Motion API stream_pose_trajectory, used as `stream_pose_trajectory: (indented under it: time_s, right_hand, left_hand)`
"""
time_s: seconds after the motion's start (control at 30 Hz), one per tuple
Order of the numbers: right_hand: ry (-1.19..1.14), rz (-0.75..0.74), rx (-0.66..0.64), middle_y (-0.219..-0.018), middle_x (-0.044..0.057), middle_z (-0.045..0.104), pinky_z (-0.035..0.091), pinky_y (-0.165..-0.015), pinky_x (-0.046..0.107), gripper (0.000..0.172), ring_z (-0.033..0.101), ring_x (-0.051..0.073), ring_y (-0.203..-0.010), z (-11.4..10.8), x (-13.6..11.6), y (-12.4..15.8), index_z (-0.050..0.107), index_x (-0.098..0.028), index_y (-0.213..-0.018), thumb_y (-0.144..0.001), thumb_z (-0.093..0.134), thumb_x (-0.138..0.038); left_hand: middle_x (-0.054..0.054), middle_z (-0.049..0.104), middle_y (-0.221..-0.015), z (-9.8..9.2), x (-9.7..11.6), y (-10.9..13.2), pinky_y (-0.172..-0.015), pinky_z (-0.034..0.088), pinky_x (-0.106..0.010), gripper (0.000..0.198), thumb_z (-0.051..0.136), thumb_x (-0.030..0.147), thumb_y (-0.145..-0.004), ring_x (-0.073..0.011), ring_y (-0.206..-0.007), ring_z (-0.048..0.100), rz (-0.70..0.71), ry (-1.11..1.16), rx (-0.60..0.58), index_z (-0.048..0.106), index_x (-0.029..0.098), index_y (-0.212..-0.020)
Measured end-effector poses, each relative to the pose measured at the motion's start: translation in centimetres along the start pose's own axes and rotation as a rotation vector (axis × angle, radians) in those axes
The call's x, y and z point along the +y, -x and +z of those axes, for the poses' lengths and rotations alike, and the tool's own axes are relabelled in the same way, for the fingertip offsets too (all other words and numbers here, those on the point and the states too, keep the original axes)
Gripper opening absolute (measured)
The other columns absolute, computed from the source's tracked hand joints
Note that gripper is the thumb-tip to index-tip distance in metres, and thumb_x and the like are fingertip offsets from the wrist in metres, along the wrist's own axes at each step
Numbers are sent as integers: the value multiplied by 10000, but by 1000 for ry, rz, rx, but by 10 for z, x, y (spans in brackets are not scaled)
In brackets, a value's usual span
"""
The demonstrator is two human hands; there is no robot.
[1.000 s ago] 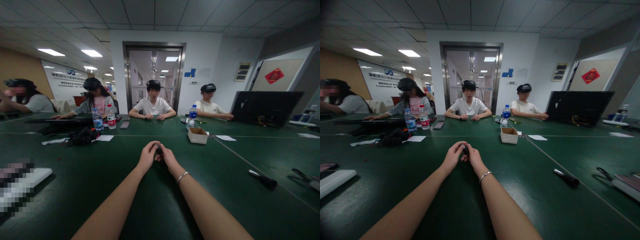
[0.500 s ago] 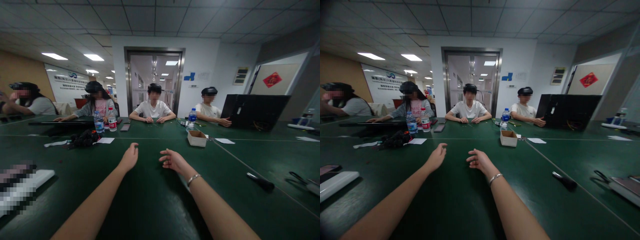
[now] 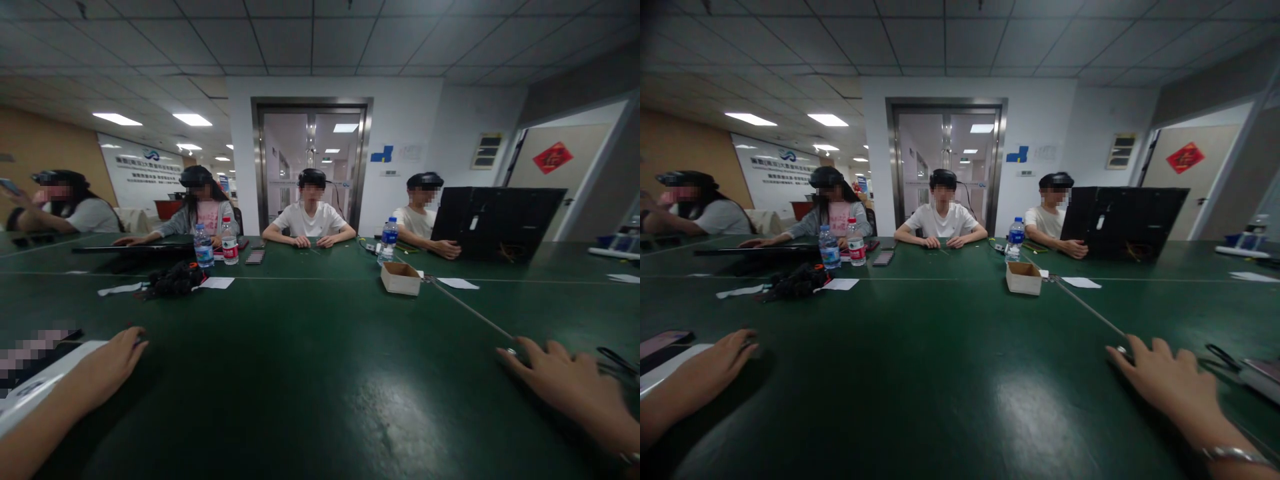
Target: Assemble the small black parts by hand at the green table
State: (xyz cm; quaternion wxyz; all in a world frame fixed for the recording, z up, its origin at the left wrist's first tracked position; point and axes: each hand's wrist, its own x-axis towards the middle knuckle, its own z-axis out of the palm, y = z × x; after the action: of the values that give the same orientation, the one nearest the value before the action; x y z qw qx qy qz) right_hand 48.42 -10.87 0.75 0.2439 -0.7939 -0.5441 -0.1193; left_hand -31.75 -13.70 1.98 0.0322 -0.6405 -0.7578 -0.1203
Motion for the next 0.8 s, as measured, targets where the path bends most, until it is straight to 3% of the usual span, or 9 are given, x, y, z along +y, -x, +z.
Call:
stream_pose_trajectory:
  time_s: [0.1,0.2,0.3,0.47,0.57,0.7,0.8]
  right_hand:
    - [51,7,-156,-947,301,560,331,-621,527,560,554,361,-780,13,8,3,677,-255,-913,-665,452,-704]
    - [47,-83,-155,-929,285,571,370,-646,498,431,555,321,-728,15,-2,5,652,-222,-893,-756,403,-546]
    - [39,-121,-174,-926,258,585,409,-681,466,346,555,285,-707,10,-13,7,631,-199,-878,-774,409,-444]
    - [10,-183,-208,-926,170,606,440,-747,431,308,572,272,-766,5,-40,16,611,-204,-876,-792,420,-430]
    - [-25,-246,-244,-927,136,603,441,-757,401,302,567,259,-802,7,-77,25,613,-204,-900,-811,426,-425]
    - [-59,-375,-240,-962,110,591,421,-777,369,277,535,241,-855,18,-147,40,618,-205,-921,-851,419,-385]
    - [-108,-464,-233,-968,96,586,402,-774,345,238,512,226,-865,30,-207,52,614,-202,-936,-871,430,-338]
  left_hand:
    - [-149,663,-932,-3,8,2,-811,436,-380,365,208,382,-849,-281,-867,640,-71,-32,-34,498,169,-910]
    - [-101,657,-794,-8,18,6,-711,432,-366,326,185,356,-848,-271,-752,633,-124,-59,-61,472,204,-824]
    - [-104,650,-813,-11,24,11,-681,416,-355,319,184,328,-851,-273,-759,627,-123,-88,-44,476,200,-836]
    - [-156,626,-947,-12,24,14,-647,392,-325,392,140,331,-884,-247,-710,623,-71,-188,-22,488,152,-904]
    - [-153,605,-1006,-11,24,12,-641,397,-327,412,134,330,-894,-241,-716,614,-64,-191,-18,495,146,-964]
    - [-188,584,-1057,-11,25,9,-713,422,-370,472,158,335,-888,-265,-768,615,-59,-225,-19,500,99,-1114]
    - [-236,596,-993,-9,25,8,-773,420,-395,544,154,346,-873,-309,-840,613,-25,-301,-56,549,15,-1045]
